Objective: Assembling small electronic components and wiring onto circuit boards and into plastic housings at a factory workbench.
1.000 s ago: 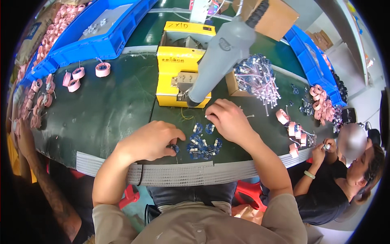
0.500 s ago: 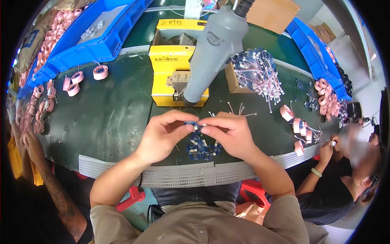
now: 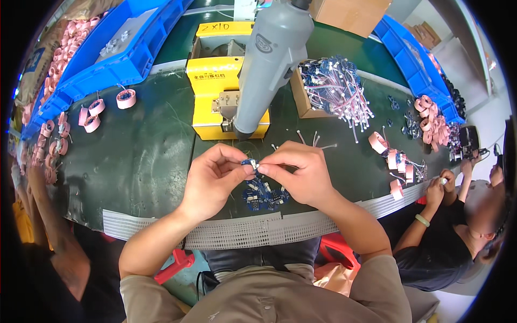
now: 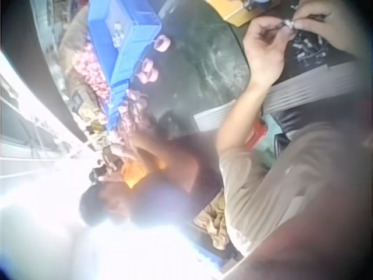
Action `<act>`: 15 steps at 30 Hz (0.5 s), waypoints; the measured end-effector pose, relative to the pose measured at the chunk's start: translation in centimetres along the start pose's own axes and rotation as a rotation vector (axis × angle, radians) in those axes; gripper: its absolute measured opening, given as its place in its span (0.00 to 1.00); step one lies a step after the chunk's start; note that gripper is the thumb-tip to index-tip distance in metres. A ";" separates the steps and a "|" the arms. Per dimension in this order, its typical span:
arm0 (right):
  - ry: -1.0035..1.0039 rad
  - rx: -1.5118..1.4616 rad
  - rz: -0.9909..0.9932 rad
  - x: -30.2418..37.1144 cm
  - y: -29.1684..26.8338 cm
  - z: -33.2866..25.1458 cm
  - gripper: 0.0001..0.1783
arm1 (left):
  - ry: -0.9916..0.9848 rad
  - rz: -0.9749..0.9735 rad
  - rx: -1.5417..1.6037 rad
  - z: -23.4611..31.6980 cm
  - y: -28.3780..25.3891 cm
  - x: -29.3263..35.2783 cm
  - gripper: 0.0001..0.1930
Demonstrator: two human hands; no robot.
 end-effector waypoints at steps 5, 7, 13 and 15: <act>-0.040 0.039 -0.007 0.0 0.0 -0.2 0.05 | -0.008 0.001 0.005 0.0 0.0 0.0 0.08; -0.058 0.032 -0.003 0.1 0.0 -0.1 0.05 | -0.005 0.004 -0.023 -0.1 0.0 0.1 0.08; -0.102 0.072 -0.038 0.3 0.0 0.2 0.05 | 0.027 0.064 -0.151 0.1 0.4 0.5 0.07; -0.106 0.046 -0.058 0.2 -0.3 0.3 0.05 | 0.045 0.047 -0.155 0.0 0.3 0.6 0.06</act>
Point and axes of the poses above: each hand's wrist, its own x-axis away from the middle knuckle, its own y-axis out of the palm, z = x × y, the point moved 1 cm from there along -x, towards the middle knuckle, and after that the axes turned 5 degrees about -y, right-handed, at the moved point
